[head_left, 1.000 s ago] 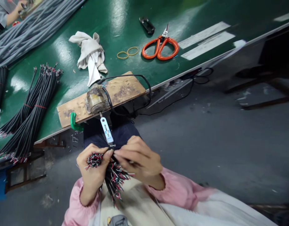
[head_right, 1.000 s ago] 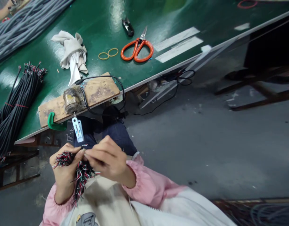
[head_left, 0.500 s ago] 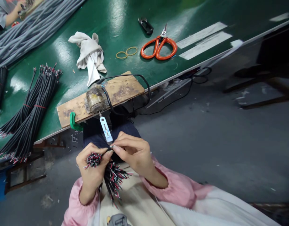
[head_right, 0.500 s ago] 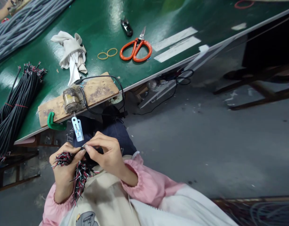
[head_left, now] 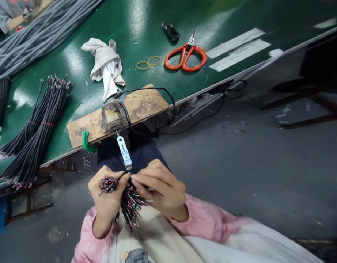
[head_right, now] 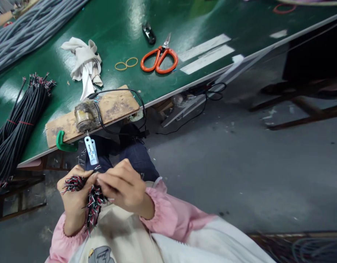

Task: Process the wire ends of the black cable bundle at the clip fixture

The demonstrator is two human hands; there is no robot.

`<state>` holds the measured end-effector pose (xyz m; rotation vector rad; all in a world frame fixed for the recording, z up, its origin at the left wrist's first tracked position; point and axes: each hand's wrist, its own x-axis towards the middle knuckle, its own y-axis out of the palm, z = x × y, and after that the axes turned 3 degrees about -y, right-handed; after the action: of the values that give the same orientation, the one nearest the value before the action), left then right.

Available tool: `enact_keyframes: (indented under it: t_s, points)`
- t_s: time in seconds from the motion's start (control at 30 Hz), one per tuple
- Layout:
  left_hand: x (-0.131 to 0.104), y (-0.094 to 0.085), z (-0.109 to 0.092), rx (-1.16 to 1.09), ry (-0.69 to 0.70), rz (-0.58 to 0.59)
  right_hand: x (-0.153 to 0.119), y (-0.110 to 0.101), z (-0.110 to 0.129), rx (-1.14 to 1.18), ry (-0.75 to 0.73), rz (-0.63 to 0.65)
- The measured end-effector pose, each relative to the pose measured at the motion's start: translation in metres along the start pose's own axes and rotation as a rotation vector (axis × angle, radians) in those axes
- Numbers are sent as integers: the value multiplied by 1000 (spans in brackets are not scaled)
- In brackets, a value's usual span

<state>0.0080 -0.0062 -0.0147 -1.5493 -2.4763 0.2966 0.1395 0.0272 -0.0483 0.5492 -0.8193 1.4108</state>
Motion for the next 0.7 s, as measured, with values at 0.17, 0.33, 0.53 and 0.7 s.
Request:
enact_keyframes:
  t_s: [0.17,0.33,0.53,0.7]
  points:
    - [0,0,-1,5,-3,0,7,3,0,243,459,-73]
    - [0,-1,-1,-2,-27,-1,9,1,4,364,615,-19]
    - [-1,-2,2,-43,-67,2,-2,7,-1,644,909,13]
    - [-1,-2,1,-43,-113,24,-3,14,-7,874,1111,13]
